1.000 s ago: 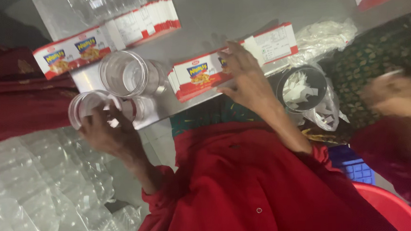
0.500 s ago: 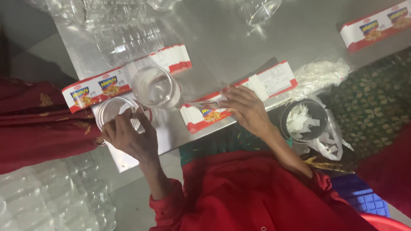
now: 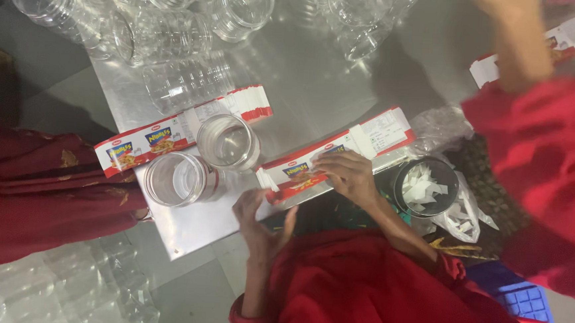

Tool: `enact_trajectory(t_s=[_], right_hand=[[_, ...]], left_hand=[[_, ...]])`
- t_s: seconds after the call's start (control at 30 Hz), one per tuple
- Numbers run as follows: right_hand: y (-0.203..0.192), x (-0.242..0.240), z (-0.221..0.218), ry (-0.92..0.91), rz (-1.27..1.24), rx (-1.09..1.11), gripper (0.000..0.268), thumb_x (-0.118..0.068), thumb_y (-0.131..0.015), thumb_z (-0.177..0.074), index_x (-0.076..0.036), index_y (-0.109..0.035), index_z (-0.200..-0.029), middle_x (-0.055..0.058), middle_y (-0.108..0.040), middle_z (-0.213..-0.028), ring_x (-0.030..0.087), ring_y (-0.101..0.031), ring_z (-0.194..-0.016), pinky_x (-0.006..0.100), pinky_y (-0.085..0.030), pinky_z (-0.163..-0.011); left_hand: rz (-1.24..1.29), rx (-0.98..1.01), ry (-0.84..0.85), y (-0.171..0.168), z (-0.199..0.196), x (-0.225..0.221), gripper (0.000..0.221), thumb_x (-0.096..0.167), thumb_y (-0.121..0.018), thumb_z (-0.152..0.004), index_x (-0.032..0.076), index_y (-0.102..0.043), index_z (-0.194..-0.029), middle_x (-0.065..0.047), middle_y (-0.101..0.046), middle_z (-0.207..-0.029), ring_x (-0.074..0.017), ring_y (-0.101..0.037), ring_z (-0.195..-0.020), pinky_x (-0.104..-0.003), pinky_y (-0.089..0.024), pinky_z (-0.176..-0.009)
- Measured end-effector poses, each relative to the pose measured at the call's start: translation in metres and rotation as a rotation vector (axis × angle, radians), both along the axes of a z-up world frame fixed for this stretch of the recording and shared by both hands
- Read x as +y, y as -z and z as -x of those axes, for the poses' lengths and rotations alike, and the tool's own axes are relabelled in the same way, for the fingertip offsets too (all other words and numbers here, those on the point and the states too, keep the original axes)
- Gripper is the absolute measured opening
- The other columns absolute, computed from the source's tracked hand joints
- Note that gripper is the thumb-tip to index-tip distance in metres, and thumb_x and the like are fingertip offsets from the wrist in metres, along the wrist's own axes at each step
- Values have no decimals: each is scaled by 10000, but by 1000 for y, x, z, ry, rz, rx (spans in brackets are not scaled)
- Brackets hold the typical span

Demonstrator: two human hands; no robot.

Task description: The person labels plastic bottles by hand. They peel a label from a backing strip, wrap it around the center of an empty plastic jar, and press it firmly before placing the bottle into a bin.

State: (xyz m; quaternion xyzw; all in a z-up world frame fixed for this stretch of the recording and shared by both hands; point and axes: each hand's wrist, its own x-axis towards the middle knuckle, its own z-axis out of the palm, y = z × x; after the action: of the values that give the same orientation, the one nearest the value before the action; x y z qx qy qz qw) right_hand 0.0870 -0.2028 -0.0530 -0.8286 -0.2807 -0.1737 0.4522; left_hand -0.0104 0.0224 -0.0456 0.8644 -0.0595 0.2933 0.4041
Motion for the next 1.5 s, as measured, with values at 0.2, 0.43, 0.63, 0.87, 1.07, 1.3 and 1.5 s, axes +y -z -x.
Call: enact_trajectory(t_s=[0.2, 0.43, 0.63, 0.87, 1.07, 1.3, 1.5], right_hand=[[10, -2, 0, 27, -54, 66, 180, 29, -783, -777, -58, -788, -934, 69, -784, -1018, 232, -754, -985, 330, -601, -862], [2, -6, 3, 43, -120, 191, 155, 9, -825, -768, -57, -773, -898, 63, -787, -971, 214, -773, -945, 334, -601, -853], [-26, -15, 3, 44, -117, 296, 188, -12, -809, -833, -21, -772, -1017, 94, -777, -1025, 238, -749, -943, 325, -592, -819], [-32, -20, 1, 257, -209, 371, 117, -21, -709, -972, 22, -727, -1078, 116, -775, -956, 164, -769, -854, 276, -588, -757], [-46, 2, 1, 284, -57, 136, 88, -34, -724, -951, 9, -774, -1009, 160, -741, -835, 237, -701, -673, 330, -540, -624], [-74, 32, 55, -189, -172, 345, 57, -96, -747, -928, -42, -745, -945, 114, -757, -901, 208, -728, -763, 319, -570, -668], [-88, 2, 58, -137, -484, 560, 305, -40, -798, -843, -11, -676, -1121, 67, -735, -968, 127, -685, -879, 263, -545, -803]], left_hand=[[103, 334, 44, -23, -25, -12, 1075, 130, -937, -653, 7, -311, -1518, -261, -462, -1485, -439, -425, -1385, -471, -390, -1151], [111, 342, -2, -11, -34, -11, 982, 88, -932, -648, 14, -415, -1480, -189, -546, -1446, -396, -483, -1330, -451, -412, -1149], [156, 247, 22, -3, -39, -20, 999, 66, -915, -650, -16, -373, -1485, -186, -556, -1436, -409, -479, -1314, -480, -377, -1134], [174, 305, 0, -11, -53, -43, 977, 86, -919, -690, 12, -391, -1509, -198, -529, -1460, -417, -468, -1343, -477, -432, -1125], [341, 321, 104, -14, -31, -36, 1071, 226, -931, -695, 24, -318, -1550, -211, -421, -1514, -376, -438, -1391, -445, -452, -1077], [1122, 219, 19, 52, 31, -5, 451, 137, -787, -1014, -97, -513, -1285, -140, -564, -1190, -218, -546, -1081, -316, -456, -924], [667, 558, 238, -51, 14, -28, 162, 99, -713, -934, -15, -711, -1049, -31, -721, -893, -92, -631, -778, -259, -519, -704]])
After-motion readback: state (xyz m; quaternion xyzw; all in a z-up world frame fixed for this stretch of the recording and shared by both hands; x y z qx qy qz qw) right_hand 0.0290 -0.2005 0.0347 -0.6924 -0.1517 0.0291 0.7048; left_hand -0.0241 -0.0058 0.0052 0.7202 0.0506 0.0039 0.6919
